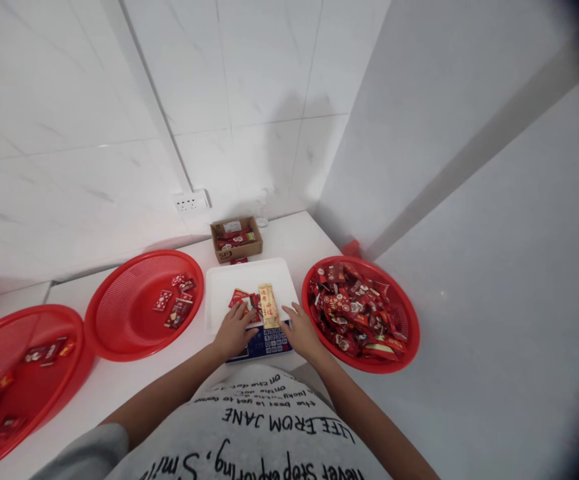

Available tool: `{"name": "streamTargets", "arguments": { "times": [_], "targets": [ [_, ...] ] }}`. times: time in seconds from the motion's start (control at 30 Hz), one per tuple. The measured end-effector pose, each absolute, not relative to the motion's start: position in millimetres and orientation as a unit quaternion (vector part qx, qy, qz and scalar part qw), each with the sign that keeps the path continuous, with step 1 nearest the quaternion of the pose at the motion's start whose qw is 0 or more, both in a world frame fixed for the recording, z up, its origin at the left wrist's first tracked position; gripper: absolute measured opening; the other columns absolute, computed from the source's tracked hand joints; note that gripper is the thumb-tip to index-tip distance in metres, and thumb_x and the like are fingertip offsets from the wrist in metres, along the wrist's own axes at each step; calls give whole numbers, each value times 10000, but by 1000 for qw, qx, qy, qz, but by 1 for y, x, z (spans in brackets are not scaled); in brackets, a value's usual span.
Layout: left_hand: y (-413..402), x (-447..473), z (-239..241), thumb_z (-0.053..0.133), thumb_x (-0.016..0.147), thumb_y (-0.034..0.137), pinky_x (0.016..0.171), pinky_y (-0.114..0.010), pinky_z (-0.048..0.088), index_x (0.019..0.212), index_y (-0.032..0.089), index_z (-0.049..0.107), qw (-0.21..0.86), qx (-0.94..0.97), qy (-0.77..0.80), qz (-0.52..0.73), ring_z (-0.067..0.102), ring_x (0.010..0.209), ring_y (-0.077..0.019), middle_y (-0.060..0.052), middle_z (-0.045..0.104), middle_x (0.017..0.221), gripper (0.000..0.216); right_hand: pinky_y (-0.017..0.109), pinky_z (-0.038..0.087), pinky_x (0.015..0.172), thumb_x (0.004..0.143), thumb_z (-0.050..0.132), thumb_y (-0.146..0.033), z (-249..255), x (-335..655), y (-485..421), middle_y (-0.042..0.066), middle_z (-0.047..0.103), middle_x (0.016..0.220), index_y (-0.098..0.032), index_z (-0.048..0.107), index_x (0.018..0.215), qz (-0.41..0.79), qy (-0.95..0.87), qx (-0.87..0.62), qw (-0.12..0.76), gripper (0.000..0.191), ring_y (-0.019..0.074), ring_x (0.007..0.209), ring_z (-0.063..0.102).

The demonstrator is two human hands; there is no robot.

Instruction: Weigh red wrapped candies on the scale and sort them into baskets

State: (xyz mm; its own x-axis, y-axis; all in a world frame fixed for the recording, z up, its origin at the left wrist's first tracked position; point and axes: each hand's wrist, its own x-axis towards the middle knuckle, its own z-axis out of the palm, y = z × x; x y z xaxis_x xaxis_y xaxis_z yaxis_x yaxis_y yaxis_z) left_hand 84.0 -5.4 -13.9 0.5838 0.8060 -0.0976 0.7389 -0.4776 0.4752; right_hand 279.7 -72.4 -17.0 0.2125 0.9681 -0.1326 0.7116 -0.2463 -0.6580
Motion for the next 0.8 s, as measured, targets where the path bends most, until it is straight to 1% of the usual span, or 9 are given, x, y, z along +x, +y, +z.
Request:
{"name": "streamTargets", "arguments": {
  "times": [0.1, 0.2, 0.27, 0.33, 0.4, 0.5, 0.63, 0.7, 0.8],
  "targets": [
    [-10, 72, -20, 605, 786, 197, 1067, -518, 303, 1235, 187, 559, 200, 877, 436, 25, 292, 1350, -339, -143, 414, 1420, 451, 410, 267, 1095, 849, 528, -292, -15, 270, -59, 119, 393, 1439, -194, 523, 1302, 280, -625, -705, 186, 464, 267, 1347, 313],
    [-10, 61, -18, 579, 784, 158, 1086, -489, 300, 1175, 197, 602, 204, 880, 427, 26, 321, 1338, -317, -119, 464, 1384, 393, 433, 261, 1091, 820, 579, -264, -15, 260, -50, 100, 378, 1455, -240, 533, 1291, 289, -670, -666, 156, 474, 282, 1354, 292],
    [-9, 54, -16, 573, 781, 155, 1101, -480, 283, 1114, 210, 633, 210, 877, 431, 36, 353, 1317, -307, -106, 505, 1344, 343, 462, 256, 1087, 801, 604, -245, -18, 258, -47, 115, 356, 1468, -245, 539, 1287, 292, -675, -664, 135, 490, 311, 1354, 288],
    [-9, 48, -14, 570, 776, 155, 1101, -483, 279, 1078, 213, 647, 215, 868, 445, 42, 375, 1295, -310, -106, 520, 1323, 317, 478, 258, 1081, 810, 587, -238, -21, 260, -45, 149, 335, 1472, -211, 545, 1283, 291, -664, -678, 120, 475, 330, 1351, 292],
    [-9, 46, -13, 572, 769, 151, 1087, -493, 293, 1068, 217, 647, 229, 856, 461, 45, 381, 1283, -314, -104, 517, 1324, 315, 471, 263, 1080, 830, 551, -233, -23, 264, -42, 174, 340, 1462, -172, 558, 1266, 285, -653, -691, 122, 440, 324, 1346, 302],
    [-9, 53, -13, 585, 756, 142, 1081, -505, 292, 1067, 223, 640, 268, 843, 463, 53, 362, 1295, -316, -96, 497, 1345, 326, 422, 264, 1091, 840, 531, -236, -24, 268, -38, 169, 373, 1440, -144, 569, 1242, 278, -648, -697, 131, 414, 286, 1336, 329],
    [-6, 71, -10, 602, 749, 131, 1105, -503, 243, 1104, 183, 626, 308, 843, 438, 46, 322, 1327, -330, -136, 446, 1390, 360, 387, 267, 1094, 816, 566, -245, -25, 263, -36, 177, 377, 1433, -121, 555, 1258, 282, -655, -687, 139, 460, 280, 1328, 346],
    [-5, 78, -8, 611, 747, 132, 1110, -509, 230, 1121, 172, 621, 314, 843, 434, 39, 296, 1342, -341, -149, 430, 1403, 376, 389, 277, 1089, 804, 575, -239, -26, 262, -37, 186, 378, 1430, -111, 558, 1254, 285, -656, -681, 159, 468, 282, 1318, 361],
    [-6, 79, -6, 621, 743, 150, 1112, -525, 221, 1131, 182, 616, 318, 838, 442, 48, 266, 1358, -345, -138, 427, 1406, 389, 389, 309, 1072, 818, 541, -243, -27, 274, -44, 168, 429, 1400, -118, 585, 1215, 266, -638, -691, 211, 419, 265, 1293, 395]
  ]
}}
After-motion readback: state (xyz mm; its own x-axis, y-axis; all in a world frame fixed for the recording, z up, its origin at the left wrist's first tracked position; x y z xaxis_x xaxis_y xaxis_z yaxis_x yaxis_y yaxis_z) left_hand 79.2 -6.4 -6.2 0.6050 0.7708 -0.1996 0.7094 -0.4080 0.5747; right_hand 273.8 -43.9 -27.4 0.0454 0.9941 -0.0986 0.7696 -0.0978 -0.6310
